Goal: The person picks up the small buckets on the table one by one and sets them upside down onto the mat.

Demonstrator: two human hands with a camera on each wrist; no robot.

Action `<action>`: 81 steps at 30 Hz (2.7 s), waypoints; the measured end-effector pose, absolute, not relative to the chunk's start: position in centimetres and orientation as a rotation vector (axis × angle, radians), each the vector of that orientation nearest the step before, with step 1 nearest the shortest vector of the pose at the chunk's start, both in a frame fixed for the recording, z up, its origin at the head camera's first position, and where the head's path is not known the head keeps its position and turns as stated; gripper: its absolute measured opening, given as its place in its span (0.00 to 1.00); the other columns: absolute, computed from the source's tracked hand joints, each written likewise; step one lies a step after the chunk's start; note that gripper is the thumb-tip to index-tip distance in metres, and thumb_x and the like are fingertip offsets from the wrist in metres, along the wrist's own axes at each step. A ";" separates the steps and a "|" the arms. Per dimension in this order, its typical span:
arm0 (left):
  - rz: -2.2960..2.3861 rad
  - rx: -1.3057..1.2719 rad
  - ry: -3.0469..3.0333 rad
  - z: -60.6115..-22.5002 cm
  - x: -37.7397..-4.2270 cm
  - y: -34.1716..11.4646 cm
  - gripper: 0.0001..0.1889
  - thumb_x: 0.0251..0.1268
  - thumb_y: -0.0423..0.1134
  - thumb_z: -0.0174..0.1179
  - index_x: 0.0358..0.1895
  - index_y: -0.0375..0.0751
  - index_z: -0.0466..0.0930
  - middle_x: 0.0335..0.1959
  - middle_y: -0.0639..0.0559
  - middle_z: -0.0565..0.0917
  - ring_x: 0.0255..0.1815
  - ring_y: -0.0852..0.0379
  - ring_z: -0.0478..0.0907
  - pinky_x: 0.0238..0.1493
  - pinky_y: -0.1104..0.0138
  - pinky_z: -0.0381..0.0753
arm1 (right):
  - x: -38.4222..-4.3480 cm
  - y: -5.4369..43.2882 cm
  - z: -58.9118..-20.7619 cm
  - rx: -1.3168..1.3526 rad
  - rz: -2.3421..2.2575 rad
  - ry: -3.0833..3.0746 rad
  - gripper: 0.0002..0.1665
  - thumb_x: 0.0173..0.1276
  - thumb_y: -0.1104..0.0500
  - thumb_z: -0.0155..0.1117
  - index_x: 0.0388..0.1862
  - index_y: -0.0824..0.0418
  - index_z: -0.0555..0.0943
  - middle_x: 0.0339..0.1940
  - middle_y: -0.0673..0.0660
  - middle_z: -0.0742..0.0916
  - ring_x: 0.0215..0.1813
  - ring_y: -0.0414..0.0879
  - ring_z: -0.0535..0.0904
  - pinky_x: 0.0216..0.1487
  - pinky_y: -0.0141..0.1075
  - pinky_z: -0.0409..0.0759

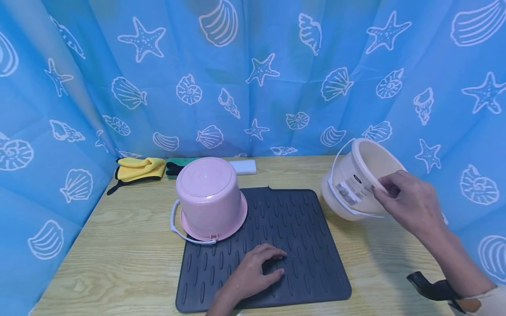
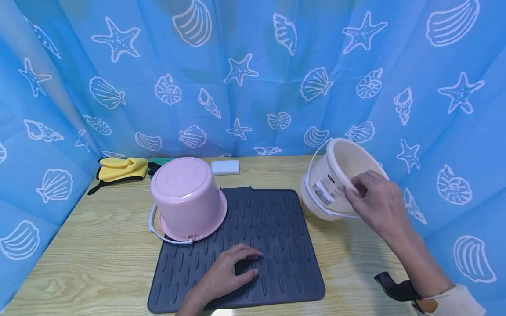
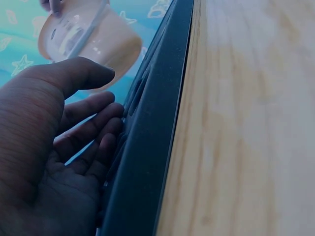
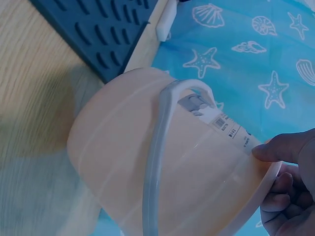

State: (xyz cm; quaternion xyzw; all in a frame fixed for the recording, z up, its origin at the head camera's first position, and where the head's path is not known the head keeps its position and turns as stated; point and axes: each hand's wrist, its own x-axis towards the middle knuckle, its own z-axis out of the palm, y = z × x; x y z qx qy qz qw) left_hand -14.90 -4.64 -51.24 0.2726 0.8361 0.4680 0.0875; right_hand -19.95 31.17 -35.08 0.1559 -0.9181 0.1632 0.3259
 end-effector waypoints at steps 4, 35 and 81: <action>1.397 0.800 2.491 -51.4 -15.0 -4.6 0.19 0.69 0.48 0.64 0.61 0.56 0.80 0.53 0.66 0.78 0.54 0.67 0.75 0.60 0.63 0.75 | -20.0 30.6 -35.2 0.372 0.487 -2.394 0.09 0.52 0.66 0.76 0.31 0.66 0.85 0.23 0.56 0.83 0.23 0.40 0.71 0.21 0.24 0.64; 1.821 0.615 2.548 -44.9 -22.9 -3.5 0.46 0.59 0.59 0.69 0.78 0.66 0.54 0.73 0.61 0.61 0.73 0.56 0.60 0.70 0.49 0.65 | -21.4 27.7 -35.7 -0.037 1.155 -2.365 0.20 0.62 0.53 0.76 0.44 0.69 0.87 0.28 0.48 0.84 0.28 0.37 0.78 0.26 0.23 0.77; 1.539 0.741 2.898 -36.3 -25.6 -2.4 0.61 0.37 0.60 0.79 0.78 0.76 0.48 0.78 0.51 0.47 0.75 0.43 0.50 0.63 0.38 0.68 | -18.5 28.2 -37.5 0.396 0.814 -2.471 0.12 0.69 0.59 0.69 0.50 0.59 0.86 0.36 0.48 0.84 0.35 0.35 0.75 0.34 0.24 0.72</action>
